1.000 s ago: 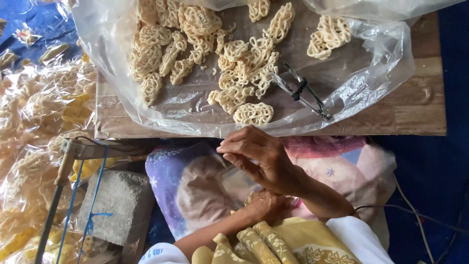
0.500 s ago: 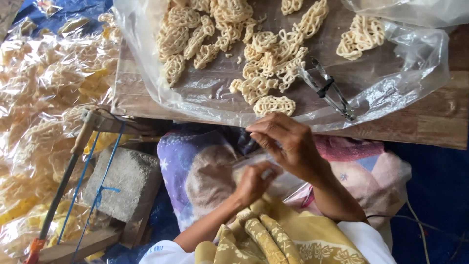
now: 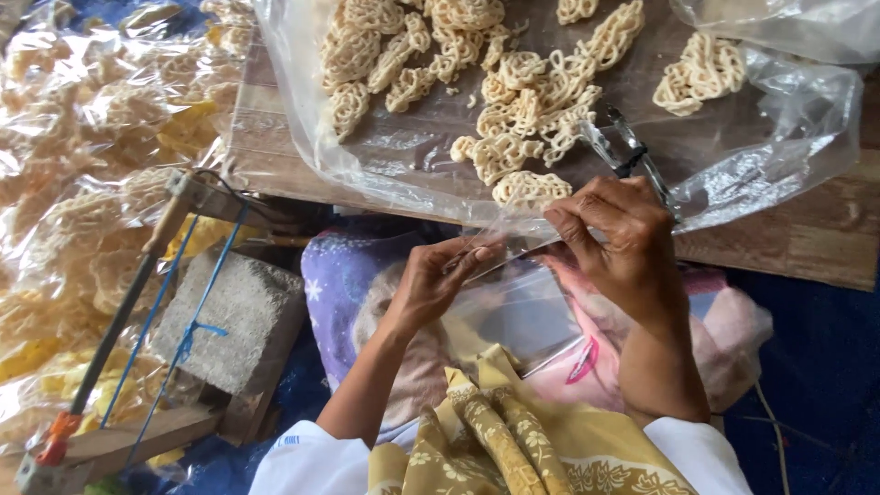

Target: The person is picking up white lattice crackers with tongs, placing them into small plastic bags, and then sealing the bags using a manual heat sealer.

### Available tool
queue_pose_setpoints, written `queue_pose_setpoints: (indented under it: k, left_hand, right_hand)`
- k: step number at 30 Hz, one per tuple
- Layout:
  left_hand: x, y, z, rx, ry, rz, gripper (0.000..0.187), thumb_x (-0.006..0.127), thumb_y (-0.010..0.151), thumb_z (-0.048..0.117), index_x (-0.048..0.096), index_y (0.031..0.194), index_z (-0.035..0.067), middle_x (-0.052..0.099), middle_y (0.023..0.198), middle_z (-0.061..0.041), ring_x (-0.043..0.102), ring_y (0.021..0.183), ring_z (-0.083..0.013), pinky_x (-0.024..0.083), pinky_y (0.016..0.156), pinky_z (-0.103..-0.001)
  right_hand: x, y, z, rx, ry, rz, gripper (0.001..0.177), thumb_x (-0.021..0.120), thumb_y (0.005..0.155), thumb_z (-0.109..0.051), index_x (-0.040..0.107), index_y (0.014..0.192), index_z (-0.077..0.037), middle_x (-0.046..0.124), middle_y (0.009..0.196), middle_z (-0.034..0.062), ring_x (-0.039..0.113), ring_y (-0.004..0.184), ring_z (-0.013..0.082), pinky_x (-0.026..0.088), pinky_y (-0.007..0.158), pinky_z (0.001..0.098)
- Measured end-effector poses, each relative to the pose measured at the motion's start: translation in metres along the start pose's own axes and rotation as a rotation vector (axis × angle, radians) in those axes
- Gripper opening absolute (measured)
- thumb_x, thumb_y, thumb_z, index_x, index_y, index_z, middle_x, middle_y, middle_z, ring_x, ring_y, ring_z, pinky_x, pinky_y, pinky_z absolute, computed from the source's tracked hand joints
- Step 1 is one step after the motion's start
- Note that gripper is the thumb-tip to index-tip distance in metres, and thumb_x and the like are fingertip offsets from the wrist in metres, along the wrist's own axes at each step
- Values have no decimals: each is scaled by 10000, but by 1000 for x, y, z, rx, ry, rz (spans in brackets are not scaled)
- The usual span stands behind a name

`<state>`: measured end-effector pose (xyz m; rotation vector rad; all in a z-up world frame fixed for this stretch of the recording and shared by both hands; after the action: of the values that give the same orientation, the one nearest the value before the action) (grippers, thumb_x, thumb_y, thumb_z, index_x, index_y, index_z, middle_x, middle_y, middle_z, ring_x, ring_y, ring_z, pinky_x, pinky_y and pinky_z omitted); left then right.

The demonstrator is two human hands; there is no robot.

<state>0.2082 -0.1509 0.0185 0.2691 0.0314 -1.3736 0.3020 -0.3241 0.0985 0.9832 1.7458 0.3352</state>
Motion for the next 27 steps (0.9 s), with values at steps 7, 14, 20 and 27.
queue_pose_setpoints:
  k: [7,14,20,27]
  left_hand:
    - [-5,28,18,241,123,212,109,782,914,153,782,999,86,787,954,-138,676,1077,-357,442,1130,-467]
    - [-14,63,-4,349,-82,277,54,686,981,70,690,1024,37,785,850,-119,787,841,-294,612,860,-456]
    - [-54,62,-55,143,-634,632,278,598,1068,202,669,1242,-3,589,735,-29,663,653,-114,684,611,-324]
    - [-90,46,-117,-43,-928,893,171,705,1003,193,733,1112,65,693,828,-12,686,800,-71,581,736,-249]
  right_hand:
    - [-33,1,3,154,-11,2,124,724,1016,-128,771,909,-89,652,759,60,688,774,290,511,819,359]
    - [-36,1,54,283,33,111,226,696,1080,-82,732,857,-62,579,648,36,588,625,185,508,752,323]
    - [22,-13,132,504,-557,-265,732,783,888,-345,563,1424,102,618,1195,351,610,1091,536,488,917,626]
    - [39,41,125,473,-518,-162,563,740,975,-183,565,1449,65,577,1223,338,602,1056,595,494,840,692]
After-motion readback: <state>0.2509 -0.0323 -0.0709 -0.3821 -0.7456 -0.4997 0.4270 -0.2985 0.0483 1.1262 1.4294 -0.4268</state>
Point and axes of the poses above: each hand's wrist, its own y-axis towards the middle knuckle, its own x-axis out of the palm, z = x × y, the point moved 6 cm from there along y, towards the middle knuckle
